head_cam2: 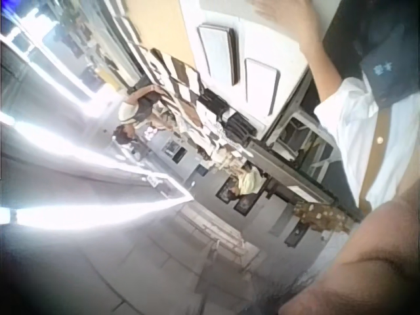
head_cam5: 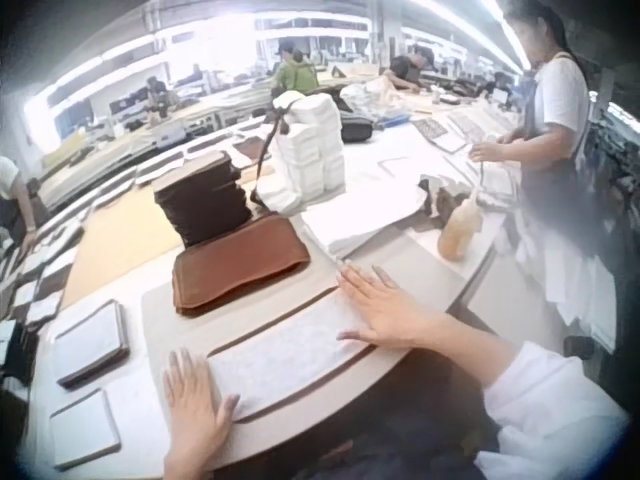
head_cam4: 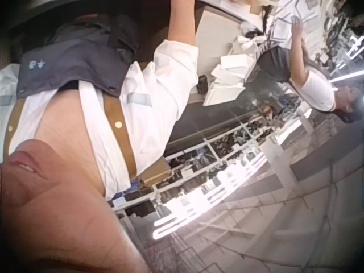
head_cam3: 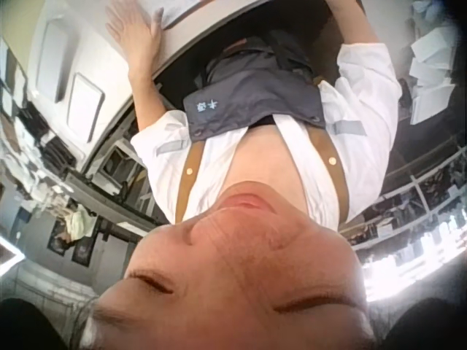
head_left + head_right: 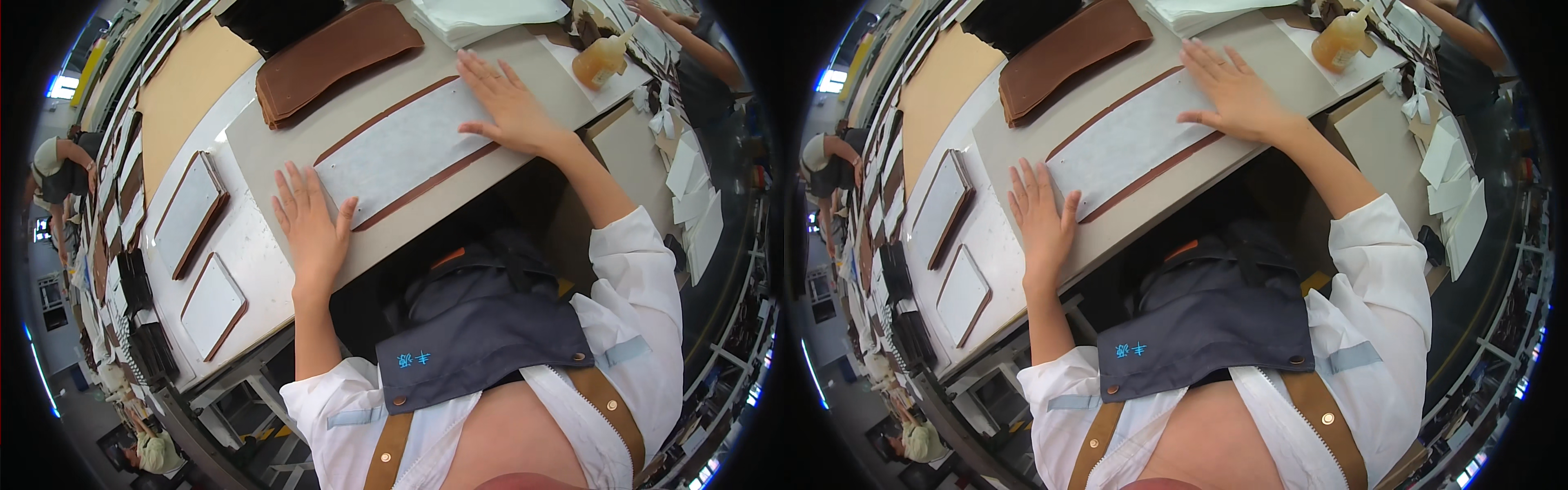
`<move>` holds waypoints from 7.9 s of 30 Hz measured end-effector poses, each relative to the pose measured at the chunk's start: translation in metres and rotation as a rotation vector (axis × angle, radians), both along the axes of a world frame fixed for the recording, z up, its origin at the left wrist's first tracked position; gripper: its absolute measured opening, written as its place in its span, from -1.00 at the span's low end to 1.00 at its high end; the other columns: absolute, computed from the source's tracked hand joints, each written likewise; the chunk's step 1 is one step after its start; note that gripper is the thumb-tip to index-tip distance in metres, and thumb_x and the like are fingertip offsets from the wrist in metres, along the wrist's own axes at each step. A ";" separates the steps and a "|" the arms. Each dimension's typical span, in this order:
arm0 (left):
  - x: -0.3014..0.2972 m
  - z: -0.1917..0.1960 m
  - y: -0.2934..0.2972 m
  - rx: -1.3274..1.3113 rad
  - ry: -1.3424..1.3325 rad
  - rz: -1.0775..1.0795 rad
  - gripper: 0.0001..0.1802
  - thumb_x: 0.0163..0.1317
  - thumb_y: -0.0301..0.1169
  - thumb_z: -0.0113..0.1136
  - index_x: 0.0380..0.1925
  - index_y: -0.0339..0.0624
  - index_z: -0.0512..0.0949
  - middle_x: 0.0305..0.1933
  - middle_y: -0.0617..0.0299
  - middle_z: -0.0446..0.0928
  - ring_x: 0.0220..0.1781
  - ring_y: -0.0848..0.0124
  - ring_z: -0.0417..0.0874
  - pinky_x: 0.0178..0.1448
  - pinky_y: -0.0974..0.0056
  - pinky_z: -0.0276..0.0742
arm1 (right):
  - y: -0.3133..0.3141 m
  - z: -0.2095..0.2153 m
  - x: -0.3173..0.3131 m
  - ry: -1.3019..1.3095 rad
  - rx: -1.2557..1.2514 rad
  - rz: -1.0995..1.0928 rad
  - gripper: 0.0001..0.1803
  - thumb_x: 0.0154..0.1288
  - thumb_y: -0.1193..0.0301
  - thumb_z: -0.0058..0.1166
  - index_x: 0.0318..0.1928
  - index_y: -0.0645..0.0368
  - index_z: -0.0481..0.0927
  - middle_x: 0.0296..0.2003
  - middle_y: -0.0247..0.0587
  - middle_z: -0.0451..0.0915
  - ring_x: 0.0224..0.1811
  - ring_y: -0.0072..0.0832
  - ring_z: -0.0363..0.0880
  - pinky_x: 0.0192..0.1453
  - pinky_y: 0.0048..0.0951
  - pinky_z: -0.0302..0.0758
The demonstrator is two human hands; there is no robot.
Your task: The person applies glue from a bottle onto rectangular brown leather pieces and presses white paper onto them. They smooth the paper to ensure adhesion, then stack the finished units. The person also handles larger brown leather items with handles, placing them on the table.
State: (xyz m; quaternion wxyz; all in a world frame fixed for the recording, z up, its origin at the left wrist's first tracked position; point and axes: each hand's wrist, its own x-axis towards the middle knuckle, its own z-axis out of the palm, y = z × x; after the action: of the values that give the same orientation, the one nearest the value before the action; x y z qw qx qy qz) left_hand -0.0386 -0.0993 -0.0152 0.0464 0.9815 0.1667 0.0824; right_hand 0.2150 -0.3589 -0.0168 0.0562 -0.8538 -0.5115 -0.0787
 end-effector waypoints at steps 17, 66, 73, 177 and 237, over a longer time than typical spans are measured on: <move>0.053 0.027 0.034 -0.293 -0.079 -0.081 -0.63 0.19 -0.34 0.37 -0.03 -0.25 0.58 -0.06 0.02 0.58 -0.03 0.11 0.56 0.14 0.05 0.41 | -0.059 -0.019 0.013 0.031 0.211 -0.157 -0.36 0.49 0.15 -0.03 0.43 0.25 0.27 0.48 -0.05 0.21 0.56 -0.20 0.10 0.61 -0.11 0.01; 0.003 0.024 0.305 0.242 -0.606 0.212 -0.58 0.28 -0.18 0.34 0.06 -0.14 0.61 0.08 0.05 0.61 0.19 0.10 0.55 0.31 0.03 0.34 | -0.047 -0.005 -0.001 0.043 0.287 -0.225 -0.45 0.42 0.31 0.06 0.37 0.15 0.39 0.41 -0.12 0.35 0.49 -0.18 0.25 0.57 -0.09 0.10; 0.159 0.031 0.093 0.290 -0.415 -0.501 -0.60 0.17 -0.20 0.39 -0.03 -0.14 0.67 0.09 0.28 0.64 0.29 0.27 0.50 0.40 0.08 0.28 | -0.051 -0.008 -0.001 0.051 0.331 -0.236 -0.46 0.41 0.30 0.06 0.36 0.14 0.40 0.41 -0.14 0.36 0.49 -0.21 0.26 0.55 -0.08 0.13; 0.003 0.032 0.105 -0.303 -0.716 0.203 -0.70 0.36 -0.64 0.07 0.01 -0.16 0.66 -0.09 0.26 0.57 -0.13 0.49 0.57 -0.11 0.37 0.45 | -0.017 0.022 -0.014 0.603 1.345 -0.394 -0.48 0.34 0.31 0.33 0.18 0.26 0.41 0.01 -0.25 0.53 0.06 -0.54 0.51 0.19 -0.49 0.47; -0.002 0.022 0.112 -0.314 -0.773 0.183 -0.69 0.39 -0.60 0.02 -0.02 -0.10 0.69 0.06 0.24 0.50 -0.16 0.56 0.45 -0.20 0.44 0.37 | 0.044 0.020 -0.072 0.636 1.166 -0.223 -0.34 0.31 0.25 0.36 0.26 0.24 0.33 0.07 -0.23 0.42 0.11 -0.50 0.44 0.23 -0.46 0.44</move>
State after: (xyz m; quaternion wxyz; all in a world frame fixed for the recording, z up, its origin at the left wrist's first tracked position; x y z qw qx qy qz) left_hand -0.0406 0.0132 0.0071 0.2470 0.8405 0.2341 0.4217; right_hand 0.1434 -0.3153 0.0027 0.6475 -0.7130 -0.2527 -0.0923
